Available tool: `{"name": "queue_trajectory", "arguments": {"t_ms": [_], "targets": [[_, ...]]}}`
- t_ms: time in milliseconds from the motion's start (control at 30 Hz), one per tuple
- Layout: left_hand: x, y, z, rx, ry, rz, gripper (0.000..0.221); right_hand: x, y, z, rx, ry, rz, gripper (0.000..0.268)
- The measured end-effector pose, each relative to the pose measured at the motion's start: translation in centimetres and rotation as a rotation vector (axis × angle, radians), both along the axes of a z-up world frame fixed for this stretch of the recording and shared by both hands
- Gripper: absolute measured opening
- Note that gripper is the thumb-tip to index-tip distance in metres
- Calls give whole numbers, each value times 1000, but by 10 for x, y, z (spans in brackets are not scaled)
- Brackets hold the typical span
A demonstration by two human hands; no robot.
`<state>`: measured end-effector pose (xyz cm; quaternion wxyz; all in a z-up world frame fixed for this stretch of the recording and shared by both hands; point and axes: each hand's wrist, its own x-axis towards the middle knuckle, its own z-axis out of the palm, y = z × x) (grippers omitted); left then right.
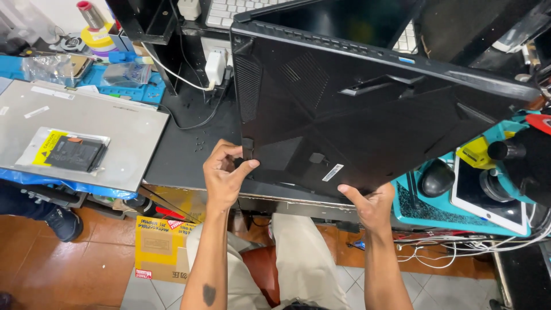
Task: The person is repairing a laptop by reattaching the screen bezel, fitting the bottom cover, and securing it with a screwdriver.
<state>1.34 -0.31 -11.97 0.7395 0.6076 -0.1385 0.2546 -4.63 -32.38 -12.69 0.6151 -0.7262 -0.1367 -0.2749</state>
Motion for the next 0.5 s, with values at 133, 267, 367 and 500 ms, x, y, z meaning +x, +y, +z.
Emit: {"name": "queue_trajectory", "arguments": {"t_ms": [133, 267, 367, 500], "targets": [[-9, 4, 27, 41, -4, -48, 30, 3, -7, 5, 41, 13, 11, 19], [-10, 4, 54, 25, -26, -111, 30, 9, -22, 11, 125, -114, -19, 26], [0, 2, 56, 2, -28, -118, 23, 9, -3, 45, 191, -170, 3, 23], [17, -3, 38, -83, -69, -133, 19, 11, 10, 55, 259, -213, 10, 18]]}}
